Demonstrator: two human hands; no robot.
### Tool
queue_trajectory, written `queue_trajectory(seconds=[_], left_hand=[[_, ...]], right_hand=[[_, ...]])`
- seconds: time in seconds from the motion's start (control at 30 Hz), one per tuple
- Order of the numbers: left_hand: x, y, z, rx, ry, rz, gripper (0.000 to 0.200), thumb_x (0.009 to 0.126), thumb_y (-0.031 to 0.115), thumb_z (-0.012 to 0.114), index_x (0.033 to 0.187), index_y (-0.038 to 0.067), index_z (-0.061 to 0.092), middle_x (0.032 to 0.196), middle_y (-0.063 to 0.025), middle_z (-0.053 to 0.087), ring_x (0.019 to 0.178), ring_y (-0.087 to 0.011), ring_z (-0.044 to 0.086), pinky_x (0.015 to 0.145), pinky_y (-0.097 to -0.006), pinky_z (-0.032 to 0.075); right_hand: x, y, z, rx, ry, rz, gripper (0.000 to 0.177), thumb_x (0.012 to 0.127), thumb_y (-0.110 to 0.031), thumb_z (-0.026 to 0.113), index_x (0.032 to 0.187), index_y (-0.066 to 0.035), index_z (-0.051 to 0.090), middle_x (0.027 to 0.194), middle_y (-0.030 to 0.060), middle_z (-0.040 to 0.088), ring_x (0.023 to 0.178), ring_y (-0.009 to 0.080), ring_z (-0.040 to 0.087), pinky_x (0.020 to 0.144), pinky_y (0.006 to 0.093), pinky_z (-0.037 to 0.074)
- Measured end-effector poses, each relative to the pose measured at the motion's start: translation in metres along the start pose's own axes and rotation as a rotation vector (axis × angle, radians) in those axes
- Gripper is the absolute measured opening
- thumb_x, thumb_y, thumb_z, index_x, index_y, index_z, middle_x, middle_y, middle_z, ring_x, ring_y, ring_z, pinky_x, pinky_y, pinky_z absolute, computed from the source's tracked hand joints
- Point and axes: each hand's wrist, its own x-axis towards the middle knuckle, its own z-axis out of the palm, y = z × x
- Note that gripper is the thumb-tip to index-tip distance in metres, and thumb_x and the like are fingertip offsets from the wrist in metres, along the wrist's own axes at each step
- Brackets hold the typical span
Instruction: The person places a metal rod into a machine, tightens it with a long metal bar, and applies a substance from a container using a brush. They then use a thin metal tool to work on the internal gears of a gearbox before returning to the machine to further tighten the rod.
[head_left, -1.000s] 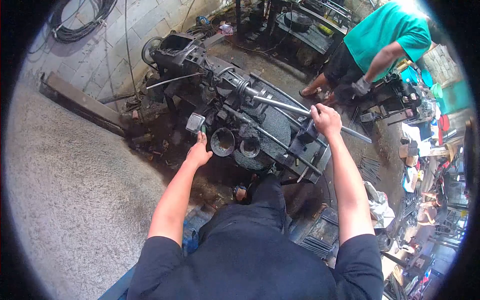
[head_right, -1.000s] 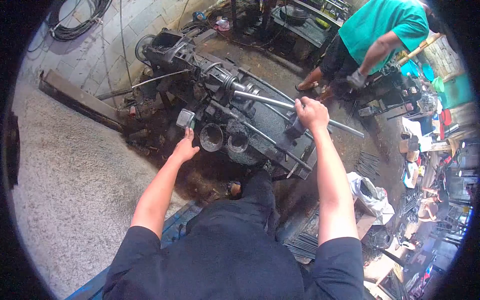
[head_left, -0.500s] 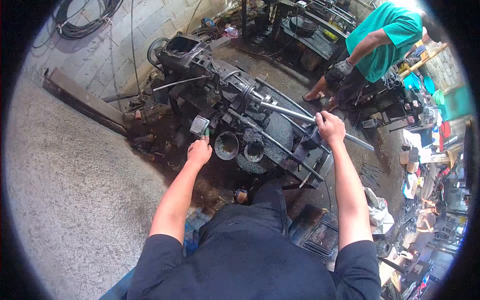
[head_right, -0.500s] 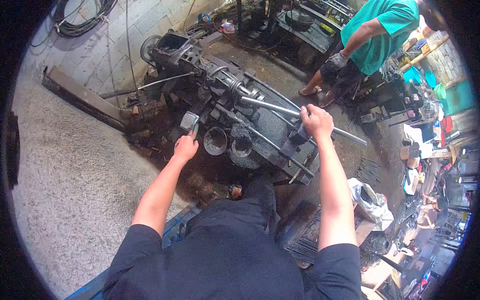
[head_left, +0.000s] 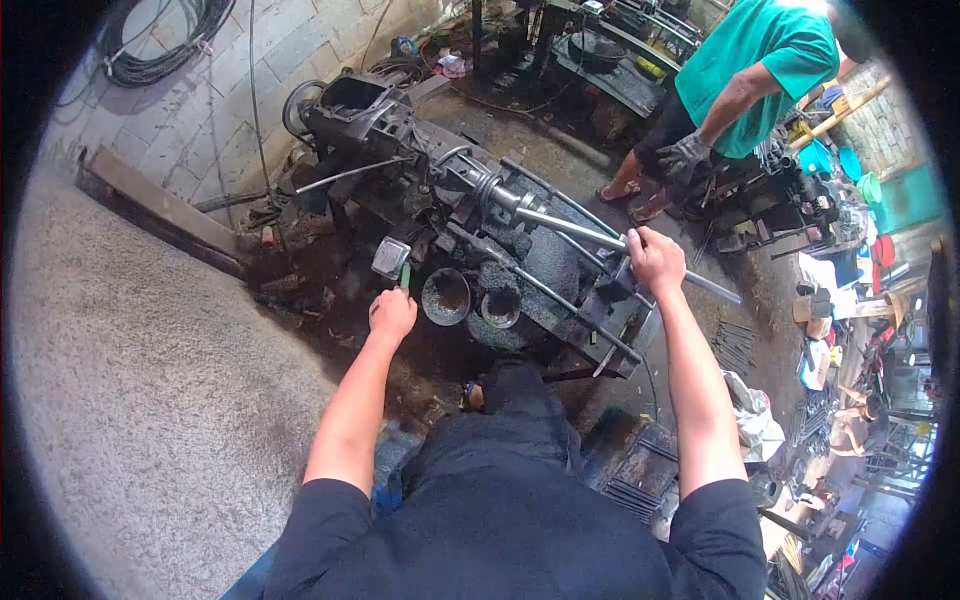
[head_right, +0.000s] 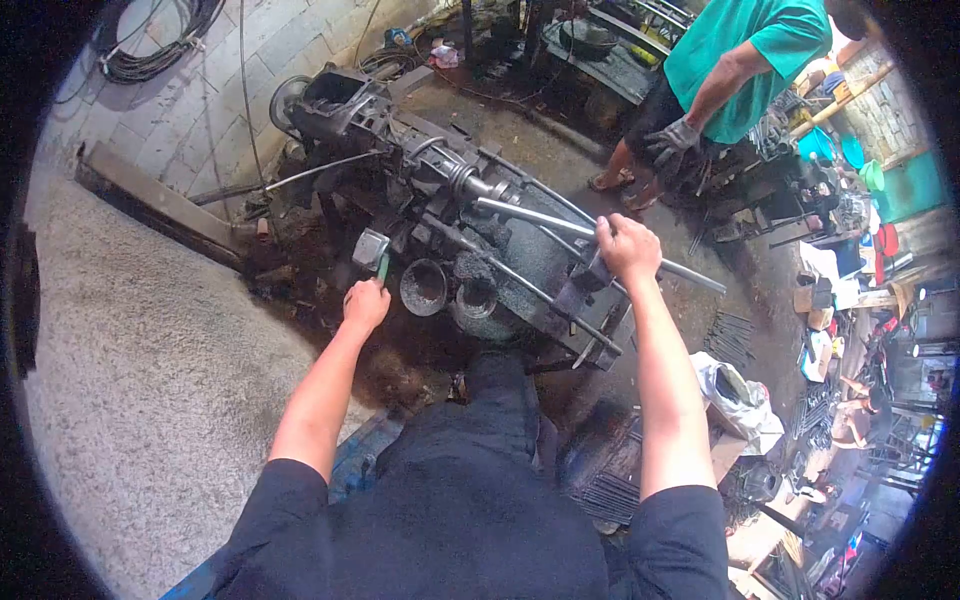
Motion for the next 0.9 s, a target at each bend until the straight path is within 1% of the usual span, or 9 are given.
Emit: queue_trajectory(seconds=[0.2,0.4,0.47,0.53,0.63,0.67,0.8,0.83,0.9], left_hand=[[-0.008,-0.01,0.044,0.185,-0.138,-0.124,0.025,0.08,0.02,0.057,0.093,0.002,0.068,0.094,-0.0189,0.068,0.091,-0.0346,0.067,0.082,-0.0432,0.055],[0.029,-0.018,0.048,0.179,-0.608,-0.31,0.046,0.083,0.017,0.055,0.128,0.01,0.059,0.122,-0.0159,0.064,0.115,-0.0316,0.06,0.095,-0.0438,0.05],[0.039,0.027,0.001,0.099,-0.357,-0.271,0.043,0.085,0.018,0.055,0.126,0.009,0.06,0.118,-0.0161,0.065,0.11,-0.0334,0.062,0.089,-0.044,0.052],[0.031,0.086,-0.043,-0.267,0.183,0.128,0.039,0.088,0.023,0.057,0.123,0.005,0.061,0.108,-0.0178,0.067,0.099,-0.0383,0.065,0.082,-0.0466,0.052],[0.035,0.198,-0.111,-0.158,0.551,0.654,0.063,0.077,0.022,0.069,0.136,0.009,0.05,0.115,-0.0145,0.063,0.107,-0.0335,0.058,0.101,-0.0423,0.04],[0.038,0.235,-0.123,-0.132,0.512,0.704,0.057,0.074,0.022,0.07,0.128,0.008,0.057,0.11,-0.0134,0.064,0.11,-0.0349,0.057,0.106,-0.0442,0.035],[0.071,0.323,-0.092,0.567,-0.331,0.532,0.023,0.068,0.018,0.067,0.083,0.001,0.072,0.08,-0.015,0.07,0.088,-0.0346,0.069,0.084,-0.0437,0.053],[0.075,0.33,-0.089,0.426,-0.34,0.551,0.023,0.068,0.019,0.064,0.079,0.001,0.073,0.079,-0.019,0.07,0.078,-0.0348,0.07,0.074,-0.0441,0.057],[0.068,0.34,-0.081,0.411,-0.37,0.496,0.025,0.07,0.018,0.062,0.084,0.001,0.073,0.084,-0.0199,0.07,0.082,-0.0346,0.07,0.075,-0.0436,0.056]], right_hand=[[0.005,-0.006,-0.004,-0.028,-0.055,0.002,0.039,0.091,-0.045,0.05,0.085,-0.01,0.066,0.084,0.0158,0.067,0.082,0.037,0.065,0.071,0.049,0.051],[0.003,0.038,-0.024,0.362,-0.213,-0.172,0.046,0.08,-0.047,0.066,0.096,-0.005,0.068,0.094,0.0179,0.067,0.091,0.0357,0.065,0.079,0.0433,0.051],[-0.005,0.059,-0.05,0.155,-0.352,-0.181,0.045,0.075,-0.047,0.07,0.093,-0.005,0.067,0.09,0.0174,0.067,0.089,0.0356,0.065,0.077,0.0436,0.051],[-0.012,0.097,-0.06,-0.05,-0.392,-0.2,0.03,0.069,-0.033,0.07,0.084,-0.008,0.063,0.08,0.0157,0.067,0.08,0.0357,0.066,0.072,0.0467,0.052],[-0.017,0.154,-0.053,-0.095,-0.439,-0.155,0.022,0.07,-0.026,0.066,0.083,-0.009,0.063,0.075,0.0164,0.065,0.077,0.0366,0.066,0.071,0.0473,0.052],[-0.019,0.158,-0.054,-0.089,-0.446,-0.151,0.022,0.07,-0.026,0.066,0.083,-0.009,0.063,0.075,0.0164,0.065,0.077,0.0366,0.066,0.071,0.0473,0.052],[-0.036,0.199,-0.057,-0.089,-0.376,-0.139,0.021,0.069,-0.027,0.066,0.079,-0.009,0.062,0.074,0.0162,0.066,0.076,0.0358,0.066,0.068,0.0479,0.052],[-0.043,0.21,-0.056,-0.087,-0.336,-0.167,0.021,0.07,-0.027,0.066,0.077,-0.008,0.061,0.072,0.0156,0.065,0.073,0.0356,0.066,0.066,0.0477,0.052],[-0.053,0.227,-0.058,-0.078,-0.303,-0.189,0.02,0.07,-0.027,0.066,0.076,-0.008,0.06,0.07,0.015,0.065,0.071,0.0353,0.066,0.065,0.0474,0.052]])
